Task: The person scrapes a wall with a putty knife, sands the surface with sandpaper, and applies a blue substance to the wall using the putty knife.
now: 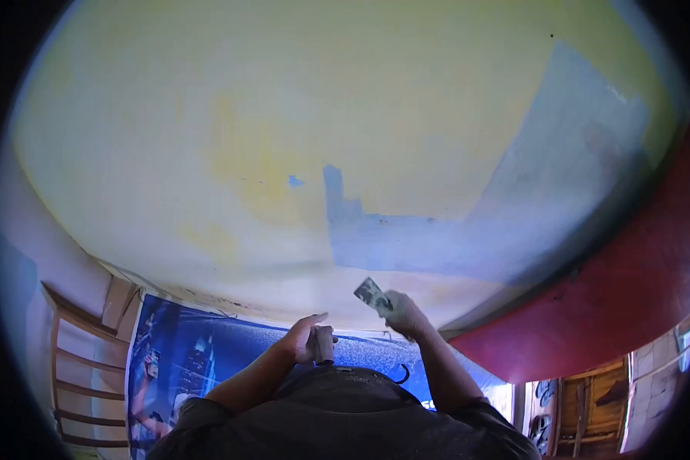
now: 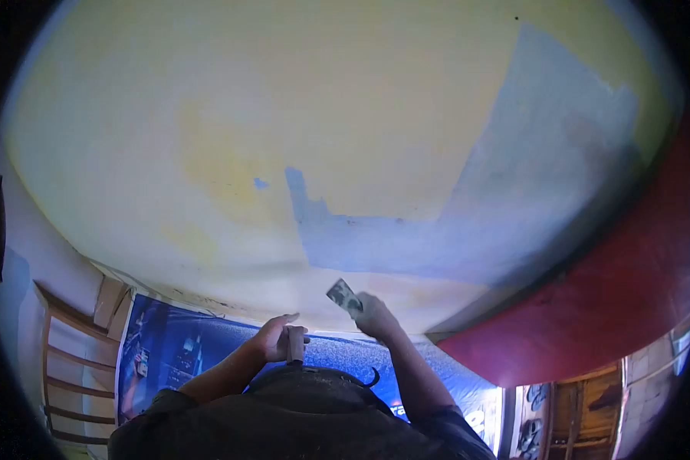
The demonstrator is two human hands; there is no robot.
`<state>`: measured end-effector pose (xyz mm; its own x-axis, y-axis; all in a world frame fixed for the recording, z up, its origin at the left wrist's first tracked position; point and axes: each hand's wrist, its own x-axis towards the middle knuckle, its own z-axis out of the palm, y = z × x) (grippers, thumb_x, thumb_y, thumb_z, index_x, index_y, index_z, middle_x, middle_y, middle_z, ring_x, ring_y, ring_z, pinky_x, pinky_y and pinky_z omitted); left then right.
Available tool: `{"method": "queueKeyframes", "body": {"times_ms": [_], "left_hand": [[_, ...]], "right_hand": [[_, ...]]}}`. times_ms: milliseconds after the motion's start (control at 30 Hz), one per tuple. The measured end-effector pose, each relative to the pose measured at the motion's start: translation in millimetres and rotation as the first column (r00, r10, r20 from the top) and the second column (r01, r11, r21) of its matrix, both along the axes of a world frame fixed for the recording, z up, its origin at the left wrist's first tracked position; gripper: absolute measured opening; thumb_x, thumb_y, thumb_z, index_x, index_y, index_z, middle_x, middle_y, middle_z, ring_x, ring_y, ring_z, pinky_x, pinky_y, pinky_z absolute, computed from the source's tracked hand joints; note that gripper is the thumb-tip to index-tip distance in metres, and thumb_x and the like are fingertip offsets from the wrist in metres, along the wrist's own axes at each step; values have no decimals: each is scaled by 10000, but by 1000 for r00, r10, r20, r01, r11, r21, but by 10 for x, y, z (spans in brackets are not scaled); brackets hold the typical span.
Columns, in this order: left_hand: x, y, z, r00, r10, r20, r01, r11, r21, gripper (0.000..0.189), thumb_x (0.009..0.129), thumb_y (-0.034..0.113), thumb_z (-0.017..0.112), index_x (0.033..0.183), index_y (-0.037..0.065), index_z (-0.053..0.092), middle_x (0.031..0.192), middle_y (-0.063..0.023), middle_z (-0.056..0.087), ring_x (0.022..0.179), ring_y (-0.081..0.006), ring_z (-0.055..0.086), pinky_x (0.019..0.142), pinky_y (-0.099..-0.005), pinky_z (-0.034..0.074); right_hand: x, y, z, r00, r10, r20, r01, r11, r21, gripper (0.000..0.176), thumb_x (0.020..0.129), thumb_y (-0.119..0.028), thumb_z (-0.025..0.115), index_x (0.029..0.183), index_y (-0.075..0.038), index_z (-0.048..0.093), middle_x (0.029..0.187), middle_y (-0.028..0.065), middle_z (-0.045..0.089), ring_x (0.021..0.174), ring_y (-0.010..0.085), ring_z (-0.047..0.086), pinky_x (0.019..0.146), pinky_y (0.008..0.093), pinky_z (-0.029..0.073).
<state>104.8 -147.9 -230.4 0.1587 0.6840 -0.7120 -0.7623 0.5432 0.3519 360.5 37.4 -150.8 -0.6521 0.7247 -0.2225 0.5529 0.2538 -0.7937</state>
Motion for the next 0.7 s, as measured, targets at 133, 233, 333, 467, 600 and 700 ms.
{"method": "queueKeyframes", "body": {"times_ms": [133, 233, 333, 467, 600, 700], "left_hand": [[108, -15, 566, 989, 116, -87, -77, 930, 360, 378, 960, 154, 648, 1304, -1, 637, 1182, -227, 710, 1019, -345, 733, 835, -493, 631], [-223, 297, 1118, 863, 129, -489, 212, 785, 582, 438, 951, 120, 711, 1367, 1, 647, 1226, -179, 719, 1031, -319, 735, 889, -449, 637], [-43, 643, 2158, 157, 720, -676, 42, 679, 733, 432, 912, 58, 830, 1310, -16, 679, 1125, -124, 740, 934, -241, 730, 800, -382, 614], [-210, 1265, 2785, -526, 829, -192, 485, 477, 733, 316, 989, 96, 827, 1239, -29, 680, 1047, -158, 724, 913, -256, 726, 744, -399, 599], [-290, 1674, 2521, -666, 743, -64, 504, 512, 695, 276, 1014, 141, 815, 1164, -33, 662, 1029, -206, 700, 895, -394, 695, 739, -491, 581], [-331, 1809, 1976, -698, 713, -56, 499, 542, 676, 257, 1017, 139, 803, 1116, -23, 631, 1010, -227, 672, 880, -457, 673, 716, -540, 562]], "right_hand": [[331, -157, -342, 991, -2, -133, -27, 975, -218, 293, 952, -112, 727, 1168, 79, 675, 865, 158, 733, 765, 252, 750, 711, 429, 602], [465, -311, -342, 986, -62, -155, 14, 955, -296, 315, 949, -85, 734, 1211, 79, 672, 871, 126, 720, 759, 214, 731, 710, 398, 601], [545, -359, -314, 978, -88, -188, 29, 954, -299, 309, 954, -79, 745, 1215, 70, 676, 869, 116, 716, 748, 195, 720, 701, 380, 595], [667, -359, -243, 976, -103, -192, 46, 959, -280, 284, 958, -54, 757, 1203, 65, 678, 869, 95, 711, 741, 178, 711, 685, 357, 589], [698, -488, -199, 962, -165, -220, 90, 945, -313, 239, 995, -71, 716, 1198, 49, 685, 893, 82, 710, 743, 162, 703, 690, 348, 597], [706, -569, -274, 923, -281, -264, 153, 896, -418, 213, 1042, -94, 672, 1210, 37, 670, 925, 90, 716, 749, 169, 706, 691, 349, 609]]}}
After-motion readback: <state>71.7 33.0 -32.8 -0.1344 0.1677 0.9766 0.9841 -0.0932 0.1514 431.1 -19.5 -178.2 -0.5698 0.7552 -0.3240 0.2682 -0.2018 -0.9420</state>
